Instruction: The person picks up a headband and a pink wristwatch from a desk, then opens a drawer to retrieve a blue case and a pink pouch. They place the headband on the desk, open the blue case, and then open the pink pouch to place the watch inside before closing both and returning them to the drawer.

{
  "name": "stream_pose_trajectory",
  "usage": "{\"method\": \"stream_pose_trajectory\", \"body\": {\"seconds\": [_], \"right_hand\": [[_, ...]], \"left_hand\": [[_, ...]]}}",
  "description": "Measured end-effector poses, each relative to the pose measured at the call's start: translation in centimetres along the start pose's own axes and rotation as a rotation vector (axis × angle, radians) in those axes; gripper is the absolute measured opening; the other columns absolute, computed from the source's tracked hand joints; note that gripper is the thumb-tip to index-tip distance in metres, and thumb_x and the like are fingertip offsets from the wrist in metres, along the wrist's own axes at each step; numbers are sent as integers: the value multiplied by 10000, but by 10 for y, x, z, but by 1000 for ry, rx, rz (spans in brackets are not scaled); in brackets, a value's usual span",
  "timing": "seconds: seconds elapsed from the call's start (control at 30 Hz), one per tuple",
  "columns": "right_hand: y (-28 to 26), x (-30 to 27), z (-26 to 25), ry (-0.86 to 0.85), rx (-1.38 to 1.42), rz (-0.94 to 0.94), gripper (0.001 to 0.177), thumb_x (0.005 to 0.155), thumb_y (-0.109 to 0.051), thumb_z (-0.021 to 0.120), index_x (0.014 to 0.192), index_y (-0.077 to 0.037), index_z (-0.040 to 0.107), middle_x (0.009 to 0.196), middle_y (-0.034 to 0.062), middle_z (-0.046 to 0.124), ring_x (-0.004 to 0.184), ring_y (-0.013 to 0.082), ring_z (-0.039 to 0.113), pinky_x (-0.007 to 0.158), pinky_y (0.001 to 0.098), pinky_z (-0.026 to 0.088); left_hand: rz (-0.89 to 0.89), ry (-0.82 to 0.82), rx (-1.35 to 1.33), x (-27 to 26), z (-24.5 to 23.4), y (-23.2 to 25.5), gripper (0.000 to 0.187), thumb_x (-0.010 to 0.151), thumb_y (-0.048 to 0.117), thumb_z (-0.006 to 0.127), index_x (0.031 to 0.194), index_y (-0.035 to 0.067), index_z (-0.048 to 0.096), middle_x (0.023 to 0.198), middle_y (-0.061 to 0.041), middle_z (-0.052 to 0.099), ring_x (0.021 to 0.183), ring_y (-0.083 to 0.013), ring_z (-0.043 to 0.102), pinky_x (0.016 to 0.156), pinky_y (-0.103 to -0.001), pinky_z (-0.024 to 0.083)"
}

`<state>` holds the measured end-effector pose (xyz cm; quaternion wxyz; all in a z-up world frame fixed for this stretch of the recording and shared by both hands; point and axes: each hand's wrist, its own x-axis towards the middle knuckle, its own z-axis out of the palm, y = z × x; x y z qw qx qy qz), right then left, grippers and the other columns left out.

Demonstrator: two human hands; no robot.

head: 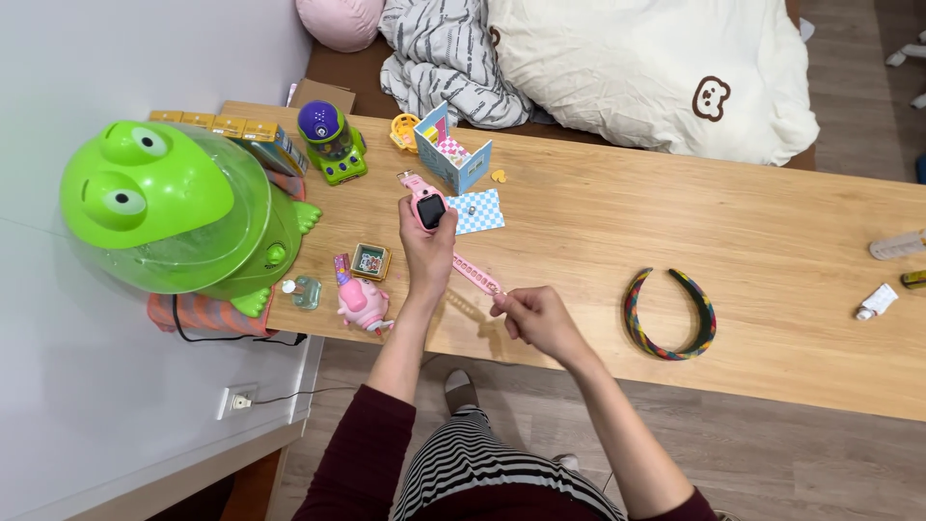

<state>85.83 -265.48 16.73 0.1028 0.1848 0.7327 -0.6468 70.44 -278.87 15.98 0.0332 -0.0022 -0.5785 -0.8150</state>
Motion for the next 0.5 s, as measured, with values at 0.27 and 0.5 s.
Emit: {"method": "stream_pose_trajectory", "body": {"seconds": [0.27, 0.5], "right_hand": [[-19, -6, -16, -49, 515, -37, 319, 1049, -209, 536, 822, -26, 664, 534, 51, 471, 463, 124, 433, 500, 235, 376], [-38, -6, -18, 37, 449, -70, 305, 1047, -195, 541, 803, -36, 631, 562, 54, 471, 482, 145, 441, 515, 261, 370]], "left_hand": [[-279, -83, -339, -20, 9, 17, 229, 870, -1, 698, 1001, 105, 542, 773, -57, 664, 525, -50, 497, 434, -189, 362], [-644, -502, -518, -78, 20, 7, 281, 953, 147, 716, 1215, 47, 700, 1159, -146, 734, 1095, -213, 698, 921, -296, 597]]}}
